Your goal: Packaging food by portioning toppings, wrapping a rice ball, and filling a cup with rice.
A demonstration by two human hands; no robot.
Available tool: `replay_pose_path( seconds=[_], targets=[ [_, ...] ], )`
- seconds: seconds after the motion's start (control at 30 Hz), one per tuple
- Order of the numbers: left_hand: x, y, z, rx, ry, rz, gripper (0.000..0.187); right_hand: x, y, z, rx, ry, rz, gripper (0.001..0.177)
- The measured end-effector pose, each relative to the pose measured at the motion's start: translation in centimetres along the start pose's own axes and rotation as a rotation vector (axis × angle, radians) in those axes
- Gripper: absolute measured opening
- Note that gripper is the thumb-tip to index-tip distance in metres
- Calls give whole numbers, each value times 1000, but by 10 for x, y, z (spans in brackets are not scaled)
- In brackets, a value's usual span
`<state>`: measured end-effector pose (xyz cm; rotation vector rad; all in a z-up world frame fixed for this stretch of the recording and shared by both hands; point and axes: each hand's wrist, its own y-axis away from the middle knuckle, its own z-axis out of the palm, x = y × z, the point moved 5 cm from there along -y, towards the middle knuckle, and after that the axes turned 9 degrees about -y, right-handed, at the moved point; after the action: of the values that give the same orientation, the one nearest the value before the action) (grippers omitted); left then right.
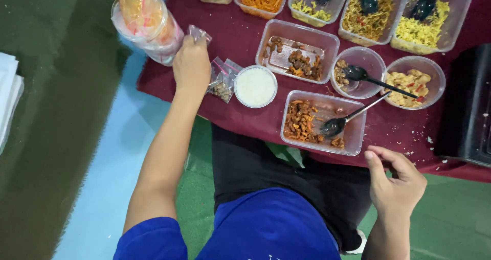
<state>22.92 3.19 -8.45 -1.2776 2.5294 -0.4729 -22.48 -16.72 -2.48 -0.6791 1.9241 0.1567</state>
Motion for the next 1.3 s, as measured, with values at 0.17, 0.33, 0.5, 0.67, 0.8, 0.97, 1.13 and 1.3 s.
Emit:
replay_pose_path(
  seconds=[0.17,0.33,0.5,0.67,0.8,0.97,1.13,1.3],
  targets=[
    [9,-9,-16,-21,11,-8,33,-3,0,-5,48,13,16,9],
    [9,37,-88,424,231,-28,10,8,-1,-12,153,39,106,10],
    [-65,76,-28,426,722,-606,112,20,-6,-3,55,20,280,21],
    [-108,55,7,316,910,-453,121,15,-12,18,-49,-50,392,28],
    [-137,42,56,237,815,-478,124,16,-23,32,-145,7,430,29],
    [-128,47,39,367,708,-398,111,12,-30,31,-184,100,391,13],
    [-130,65,42,360,610,-499,115,16,-20,15,-193,243,243,10],
    [-127,78,57,378,799,-548,125,-7,-11,-7,-69,93,276,7]
  ],
)
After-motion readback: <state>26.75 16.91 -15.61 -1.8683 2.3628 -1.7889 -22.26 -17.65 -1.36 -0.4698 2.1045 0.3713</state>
